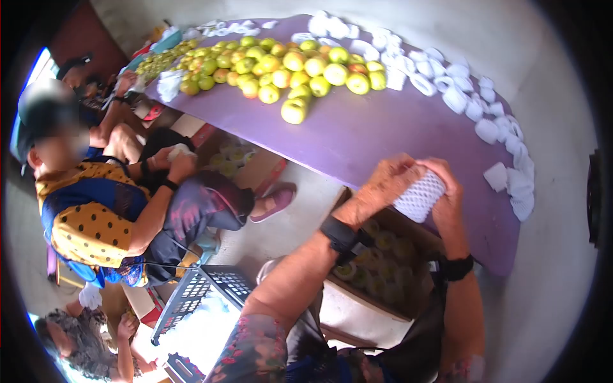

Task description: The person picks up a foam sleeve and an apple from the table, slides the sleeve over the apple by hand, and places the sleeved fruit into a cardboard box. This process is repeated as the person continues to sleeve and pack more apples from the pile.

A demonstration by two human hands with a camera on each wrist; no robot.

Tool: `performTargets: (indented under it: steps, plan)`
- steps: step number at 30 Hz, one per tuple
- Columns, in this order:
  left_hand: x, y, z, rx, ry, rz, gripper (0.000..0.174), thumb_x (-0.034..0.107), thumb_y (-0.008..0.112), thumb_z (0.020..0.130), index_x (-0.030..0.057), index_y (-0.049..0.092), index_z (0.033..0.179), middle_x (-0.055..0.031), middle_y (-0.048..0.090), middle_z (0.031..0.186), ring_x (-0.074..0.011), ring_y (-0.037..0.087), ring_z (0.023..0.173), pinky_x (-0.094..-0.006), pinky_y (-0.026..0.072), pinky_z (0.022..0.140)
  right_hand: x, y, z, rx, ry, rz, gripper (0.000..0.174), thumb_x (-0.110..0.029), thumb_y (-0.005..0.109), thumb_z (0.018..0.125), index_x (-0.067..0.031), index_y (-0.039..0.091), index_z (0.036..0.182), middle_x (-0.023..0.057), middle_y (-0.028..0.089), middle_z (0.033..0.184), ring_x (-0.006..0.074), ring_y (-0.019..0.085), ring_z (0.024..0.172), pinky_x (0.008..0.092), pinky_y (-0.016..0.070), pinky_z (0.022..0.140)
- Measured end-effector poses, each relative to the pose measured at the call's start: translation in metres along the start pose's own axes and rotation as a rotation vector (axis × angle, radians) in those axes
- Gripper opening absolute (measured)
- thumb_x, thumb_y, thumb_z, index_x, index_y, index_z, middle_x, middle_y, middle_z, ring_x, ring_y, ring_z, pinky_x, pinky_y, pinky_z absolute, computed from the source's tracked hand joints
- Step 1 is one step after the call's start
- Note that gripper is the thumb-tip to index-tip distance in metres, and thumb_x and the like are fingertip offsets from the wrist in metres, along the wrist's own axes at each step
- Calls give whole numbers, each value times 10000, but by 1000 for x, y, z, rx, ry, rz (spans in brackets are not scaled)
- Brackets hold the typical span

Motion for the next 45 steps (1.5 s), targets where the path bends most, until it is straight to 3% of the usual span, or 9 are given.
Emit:
performTargets:
  steps: [10,17,24,27,30,33,39,43,45]
  plan:
    - [9,0,-6,77,29,-18,216,230,630,938,14,634,959,7,625,819,-54,557,723,-216,473,634,-7,-2,-7,14,173,27,365,98,569,786,-51,641,1111,83,615,1084,212,605,1005,308,476,866]
    - [6,-15,-2,196,80,88,188,199,611,945,13,628,961,-1,628,809,-58,567,697,-216,475,615,-8,0,-11,-5,75,67,419,116,571,734,-83,656,1093,112,576,1175,232,548,1156,324,467,906]
    - [1,-2,-8,122,-86,-38,245,259,613,939,17,636,972,1,623,800,-54,563,699,-219,464,608,-10,2,-12,-87,-9,-33,399,139,546,679,-82,652,994,123,551,1227,268,548,1156,345,458,935]
    - [4,-9,-8,236,-61,76,281,259,651,908,-19,646,950,-42,635,777,-106,576,696,-270,474,613,-12,4,-14,-133,20,-79,364,117,552,683,-80,645,975,131,541,1235,276,552,1147,350,461,939]
    - [13,-24,-6,369,79,400,229,228,639,918,-1,648,913,0,613,741,-74,556,671,-230,461,598,-16,2,-16,-183,75,-23,277,73,576,706,-55,634,945,134,533,1246,264,551,1148,350,462,953]
    - [26,-28,-8,384,205,587,195,192,657,898,-2,641,886,-21,619,706,-92,555,654,-259,470,596,-7,-3,-18,-130,159,125,291,-4,632,746,-50,619,1033,138,532,1244,244,551,1145,343,456,965]
    - [36,-6,-13,201,196,781,121,139,663,883,22,632,883,-93,639,725,-128,595,661,-289,487,634,-13,4,-16,-169,264,131,649,-205,738,767,-77,453,1336,158,540,1262,252,529,1182,380,441,991]
    - [36,4,-14,172,360,764,99,118,658,884,28,642,922,-94,646,762,-174,604,679,-294,496,669,3,14,-21,-270,388,174,678,-221,759,764,-64,428,1335,145,584,1196,250,562,1131,374,442,972]
    - [35,0,-15,216,307,773,101,127,652,897,32,635,927,-76,640,762,-136,578,692,-285,493,674,9,17,-25,-201,412,346,633,-188,766,765,-17,449,1285,148,606,1114,230,590,1060,344,485,888]
Point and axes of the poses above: each hand's wrist, its own z-axis towards the middle knuckle, its own y-axis out of the palm, x = y × z, the point moved 5 cm from there along z, towards the middle knuckle
